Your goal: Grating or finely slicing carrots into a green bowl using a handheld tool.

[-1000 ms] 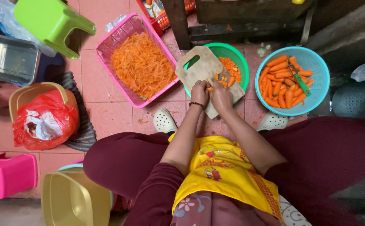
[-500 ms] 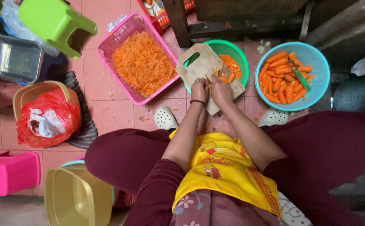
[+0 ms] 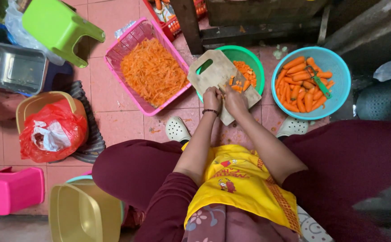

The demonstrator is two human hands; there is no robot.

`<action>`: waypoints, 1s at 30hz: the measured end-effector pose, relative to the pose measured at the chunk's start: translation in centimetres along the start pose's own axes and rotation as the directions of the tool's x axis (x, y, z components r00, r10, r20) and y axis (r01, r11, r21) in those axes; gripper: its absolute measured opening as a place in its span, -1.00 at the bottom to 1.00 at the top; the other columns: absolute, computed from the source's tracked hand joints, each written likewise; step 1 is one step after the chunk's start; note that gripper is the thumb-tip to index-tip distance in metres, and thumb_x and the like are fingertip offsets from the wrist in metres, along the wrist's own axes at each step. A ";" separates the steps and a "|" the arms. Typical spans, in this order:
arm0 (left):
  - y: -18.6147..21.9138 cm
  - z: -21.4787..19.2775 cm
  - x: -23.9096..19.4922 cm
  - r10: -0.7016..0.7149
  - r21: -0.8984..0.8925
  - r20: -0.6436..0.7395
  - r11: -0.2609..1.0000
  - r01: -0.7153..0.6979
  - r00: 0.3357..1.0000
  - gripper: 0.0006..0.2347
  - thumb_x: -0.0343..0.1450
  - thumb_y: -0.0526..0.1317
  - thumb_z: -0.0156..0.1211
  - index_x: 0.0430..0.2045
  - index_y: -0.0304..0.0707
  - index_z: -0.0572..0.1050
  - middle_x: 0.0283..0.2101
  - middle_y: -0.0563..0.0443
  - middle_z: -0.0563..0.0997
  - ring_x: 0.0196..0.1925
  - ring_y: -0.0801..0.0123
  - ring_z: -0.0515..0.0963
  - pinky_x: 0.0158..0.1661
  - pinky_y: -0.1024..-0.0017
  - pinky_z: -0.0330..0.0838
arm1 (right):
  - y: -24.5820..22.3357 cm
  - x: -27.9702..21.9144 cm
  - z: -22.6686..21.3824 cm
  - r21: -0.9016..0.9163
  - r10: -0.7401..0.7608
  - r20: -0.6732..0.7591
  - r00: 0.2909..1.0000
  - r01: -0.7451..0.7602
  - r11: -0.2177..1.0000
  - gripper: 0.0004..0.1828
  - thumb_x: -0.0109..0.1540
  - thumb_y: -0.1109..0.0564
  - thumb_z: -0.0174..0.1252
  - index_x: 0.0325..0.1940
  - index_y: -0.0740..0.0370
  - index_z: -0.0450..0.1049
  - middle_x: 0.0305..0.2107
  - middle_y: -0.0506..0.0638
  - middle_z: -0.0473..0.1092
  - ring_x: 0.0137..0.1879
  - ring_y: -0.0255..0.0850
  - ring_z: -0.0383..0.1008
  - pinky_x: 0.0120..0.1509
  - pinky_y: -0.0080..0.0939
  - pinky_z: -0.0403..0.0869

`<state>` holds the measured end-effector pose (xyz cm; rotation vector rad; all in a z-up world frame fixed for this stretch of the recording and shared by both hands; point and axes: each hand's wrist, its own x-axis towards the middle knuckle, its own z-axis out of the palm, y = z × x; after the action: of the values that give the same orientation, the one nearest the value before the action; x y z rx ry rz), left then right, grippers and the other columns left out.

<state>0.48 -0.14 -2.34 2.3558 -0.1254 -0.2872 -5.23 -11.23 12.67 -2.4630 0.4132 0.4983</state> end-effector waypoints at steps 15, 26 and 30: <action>9.1 1.1 0.7 0.402 0.157 -0.123 0.911 -0.382 0.907 -0.78 0.27 -0.14 0.39 -0.31 -0.08 0.52 -0.27 0.04 0.44 -0.07 0.15 0.49 -0.03 0.33 0.51 | 10.1 3.8 -7.5 0.266 0.222 -0.334 0.916 -0.134 0.955 -0.58 0.33 -0.11 0.07 0.20 0.12 0.41 -0.16 0.41 0.50 0.10 0.37 0.48 0.16 0.36 0.45; 11.8 -0.4 2.7 0.424 -0.227 -0.172 0.861 -0.455 0.889 -0.67 0.28 -0.31 0.42 -0.09 -0.02 0.55 -0.21 0.03 0.57 -0.10 0.15 0.56 -0.05 0.28 0.55 | 12.0 4.1 -6.7 0.306 0.230 -0.297 0.927 -0.135 0.942 -0.67 0.32 -0.07 0.11 0.09 0.10 0.46 -0.17 0.38 0.51 0.10 0.35 0.49 0.21 0.29 0.44; 14.2 -5.9 2.7 0.368 -0.309 -0.316 0.832 -0.461 0.875 -0.66 0.23 -0.36 0.46 -0.13 -0.07 0.60 -0.25 0.03 0.60 -0.18 0.22 0.60 -0.16 0.41 0.59 | 9.2 6.3 0.4 0.335 -0.006 -0.171 0.985 0.064 0.940 -0.62 0.20 0.01 0.19 0.09 0.09 0.48 -0.19 0.37 0.51 0.10 0.36 0.49 0.15 0.32 0.46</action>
<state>4.39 -6.83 11.22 1.8960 -0.4244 0.1842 -3.44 -19.24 5.20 -2.1771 0.4785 0.1833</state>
